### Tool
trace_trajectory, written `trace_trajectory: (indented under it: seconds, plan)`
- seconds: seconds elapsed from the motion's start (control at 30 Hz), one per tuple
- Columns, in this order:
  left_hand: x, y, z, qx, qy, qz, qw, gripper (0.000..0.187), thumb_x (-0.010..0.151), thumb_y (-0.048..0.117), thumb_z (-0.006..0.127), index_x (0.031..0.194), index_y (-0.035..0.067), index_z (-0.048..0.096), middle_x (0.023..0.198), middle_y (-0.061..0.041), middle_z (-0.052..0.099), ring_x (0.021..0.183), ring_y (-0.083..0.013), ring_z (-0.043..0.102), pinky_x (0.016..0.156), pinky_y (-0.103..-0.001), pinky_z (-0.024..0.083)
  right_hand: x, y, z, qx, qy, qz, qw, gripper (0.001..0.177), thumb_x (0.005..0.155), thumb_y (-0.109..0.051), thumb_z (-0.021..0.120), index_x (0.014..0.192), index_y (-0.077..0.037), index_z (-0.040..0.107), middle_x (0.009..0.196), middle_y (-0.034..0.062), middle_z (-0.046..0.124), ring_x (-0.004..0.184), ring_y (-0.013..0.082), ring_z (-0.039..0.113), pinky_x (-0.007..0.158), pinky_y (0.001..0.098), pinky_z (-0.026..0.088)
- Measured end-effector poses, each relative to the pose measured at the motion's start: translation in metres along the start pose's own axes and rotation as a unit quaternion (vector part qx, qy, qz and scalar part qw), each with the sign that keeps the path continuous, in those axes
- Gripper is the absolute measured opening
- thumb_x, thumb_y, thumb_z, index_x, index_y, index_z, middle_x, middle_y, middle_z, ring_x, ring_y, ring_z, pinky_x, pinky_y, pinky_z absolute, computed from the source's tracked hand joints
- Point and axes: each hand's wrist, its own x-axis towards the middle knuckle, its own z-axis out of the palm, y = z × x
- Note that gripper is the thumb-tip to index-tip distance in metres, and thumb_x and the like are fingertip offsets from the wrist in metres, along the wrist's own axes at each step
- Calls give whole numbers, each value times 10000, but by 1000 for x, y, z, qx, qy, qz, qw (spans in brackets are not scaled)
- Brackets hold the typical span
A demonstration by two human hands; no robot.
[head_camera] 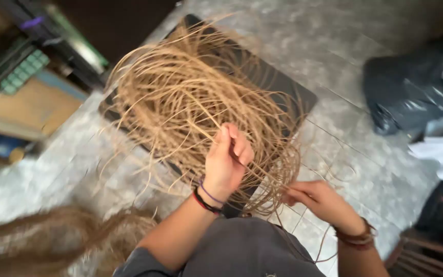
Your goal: Weaving and knotting natural fibers onto a large circular frame
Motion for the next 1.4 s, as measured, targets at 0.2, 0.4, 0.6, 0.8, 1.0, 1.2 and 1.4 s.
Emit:
trace_trajectory:
  seconds: [0.2, 0.4, 0.6, 0.8, 1.0, 1.2, 1.4]
  plan:
    - [-45, -26, -1, 5, 71, 102, 992, 263, 1065, 339, 485, 889, 144, 480, 630, 5, 366, 523, -124, 319, 512, -267, 292, 15, -3, 11, -32, -62, -56, 996, 449, 967, -410, 548, 1332, -170, 649, 1166, -13, 831, 1048, 130, 792, 943, 295, 552]
    - [-93, -40, 11, -4, 131, 238, 962, 256, 1071, 309, 482, 896, 121, 489, 664, -7, 367, 549, -122, 331, 515, -243, 315, 28, -32, 21, -26, -146, -96, 984, 357, 1020, -235, 486, 745, -120, 683, 632, -32, 763, 476, 94, 663, 551, 239, 560]
    - [-144, -46, 15, -23, 163, 326, 931, 241, 1075, 327, 474, 918, 144, 475, 664, 9, 355, 548, -120, 327, 538, -243, 292, 34, 1, 18, 40, -309, -50, 949, 342, 970, -193, 546, 1156, -59, 798, 933, 81, 893, 826, 148, 853, 828, 285, 713]
    - [-183, -52, 20, 3, 228, 418, 880, 265, 1090, 308, 449, 903, 120, 459, 677, -23, 375, 522, -127, 346, 506, -235, 326, 24, -53, 68, 30, -342, -134, 930, 300, 990, -164, 545, 836, -40, 771, 698, 13, 796, 468, 108, 670, 473, 235, 554]
    - [-234, -40, 19, 18, 219, 486, 846, 250, 1108, 306, 407, 928, 136, 446, 682, -23, 390, 539, -145, 385, 572, -262, 349, 37, -68, 83, -51, -431, -145, 889, 364, 983, -160, 535, 992, -62, 885, 583, 0, 735, 473, 97, 506, 490, 222, 419]
    - [-301, -29, 13, 233, 274, 443, 821, 298, 1079, 363, 513, 1182, 85, 484, 879, -101, 666, 822, -185, 659, 776, -300, 522, 42, -96, 117, -111, -430, -284, 850, 302, 952, -201, 608, 926, -158, 906, 469, -63, 535, 388, 71, 287, 412, 258, 214]
    - [-390, -16, 78, 728, 324, 204, 569, 291, 857, 492, 704, 784, 216, 646, 698, 79, 650, 605, -115, 613, 639, -278, 477, 23, -167, 154, -299, -416, -439, 738, 204, 942, -279, 578, 944, -215, 772, 864, -86, 829, 759, 134, 781, 749, 307, 540]
